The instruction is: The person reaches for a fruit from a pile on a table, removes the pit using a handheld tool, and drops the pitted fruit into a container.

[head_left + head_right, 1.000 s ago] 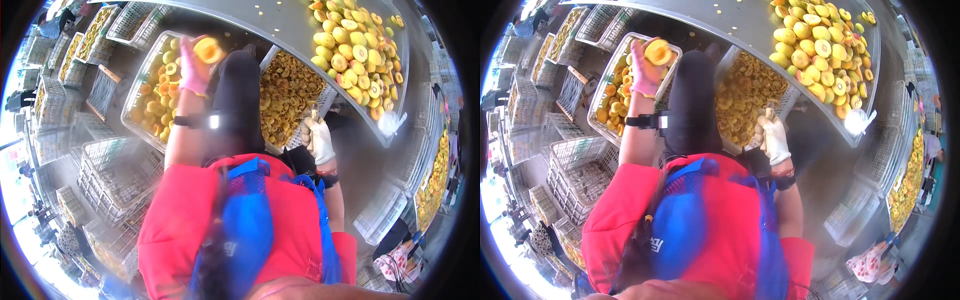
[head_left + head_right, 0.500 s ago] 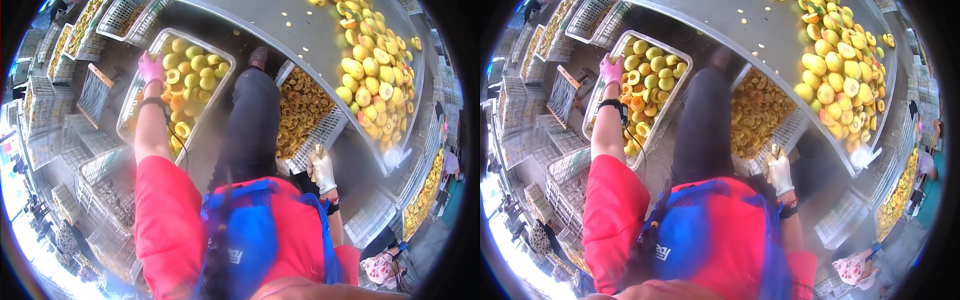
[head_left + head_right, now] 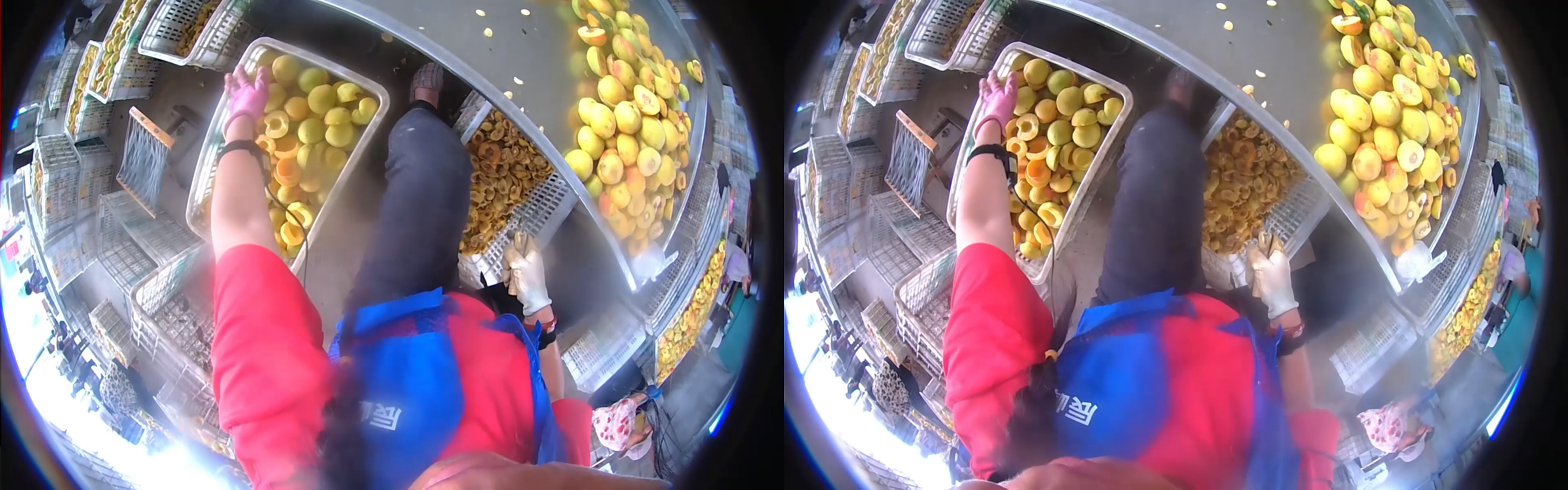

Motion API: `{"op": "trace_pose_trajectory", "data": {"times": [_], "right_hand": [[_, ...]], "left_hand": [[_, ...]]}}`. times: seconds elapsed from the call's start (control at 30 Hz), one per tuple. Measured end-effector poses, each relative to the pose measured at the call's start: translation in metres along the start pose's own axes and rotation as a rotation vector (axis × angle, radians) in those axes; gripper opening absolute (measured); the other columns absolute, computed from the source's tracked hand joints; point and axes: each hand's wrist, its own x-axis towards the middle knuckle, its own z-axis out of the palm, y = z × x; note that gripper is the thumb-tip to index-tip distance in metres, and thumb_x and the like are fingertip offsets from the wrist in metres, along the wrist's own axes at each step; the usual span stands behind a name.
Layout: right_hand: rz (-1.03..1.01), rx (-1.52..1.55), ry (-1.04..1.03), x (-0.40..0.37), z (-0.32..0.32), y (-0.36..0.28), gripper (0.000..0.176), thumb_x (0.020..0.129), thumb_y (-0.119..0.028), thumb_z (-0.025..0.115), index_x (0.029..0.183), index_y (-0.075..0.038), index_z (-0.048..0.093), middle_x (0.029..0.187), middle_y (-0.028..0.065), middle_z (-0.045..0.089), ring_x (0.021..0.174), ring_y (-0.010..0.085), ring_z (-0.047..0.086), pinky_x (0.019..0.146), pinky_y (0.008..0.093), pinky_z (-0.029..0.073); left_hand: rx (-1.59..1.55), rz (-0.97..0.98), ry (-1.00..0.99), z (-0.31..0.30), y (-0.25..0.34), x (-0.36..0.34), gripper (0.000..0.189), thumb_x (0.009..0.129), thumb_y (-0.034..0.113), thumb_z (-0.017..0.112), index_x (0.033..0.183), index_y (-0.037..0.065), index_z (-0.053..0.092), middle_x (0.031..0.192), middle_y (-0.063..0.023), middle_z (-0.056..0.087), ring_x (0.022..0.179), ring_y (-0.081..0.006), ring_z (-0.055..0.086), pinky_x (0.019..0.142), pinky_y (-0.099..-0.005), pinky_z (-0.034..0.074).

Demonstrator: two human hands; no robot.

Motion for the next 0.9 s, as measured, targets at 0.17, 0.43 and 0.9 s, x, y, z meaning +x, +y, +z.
{"op": "trace_pose_trajectory", "data": {"times": [0.17, 0.43, 0.9], "right_hand": [[0.005, 0.060, 0.000, -0.009, -0.008, -0.009, 0.025, 0.093, -0.017, 0.061, 0.113, -0.006, 0.050, 0.069, -0.0009, 0.051, 0.049, 0.0081, 0.047, 0.043, 0.0231, 0.038], [-0.120, -0.097, 0.061, -0.011, -0.015, 0.006, 0.016, 0.094, -0.014, 0.061, 0.107, -0.005, 0.056, 0.075, -0.0007, 0.056, 0.055, 0.0073, 0.049, 0.047, 0.0258, 0.039], [-0.136, -0.135, 0.079, -0.019, -0.019, 0.008, 0.017, 0.093, -0.014, 0.061, 0.106, -0.004, 0.056, 0.068, -0.0001, 0.054, 0.051, 0.0085, 0.047, 0.046, 0.0286, 0.039]], "left_hand": [[0.134, -0.061, -0.098, -0.032, 0.019, -0.076, 0.063, 0.089, 0.053, 0.060, 0.135, 0.012, 0.052, 0.144, -0.0180, 0.046, 0.132, -0.0351, 0.046, 0.107, -0.0466, 0.038], [0.244, 0.136, -0.043, 0.010, -0.003, -0.116, 0.054, 0.084, 0.041, 0.066, 0.130, 0.014, 0.055, 0.130, -0.0136, 0.060, 0.125, -0.0313, 0.053, 0.106, -0.0451, 0.038], [0.276, -0.061, -0.122, 0.005, -0.004, -0.137, 0.038, 0.096, 0.034, 0.050, 0.132, 0.027, 0.060, 0.142, -0.0090, 0.051, 0.125, -0.0325, 0.051, 0.106, -0.0437, 0.041]]}}
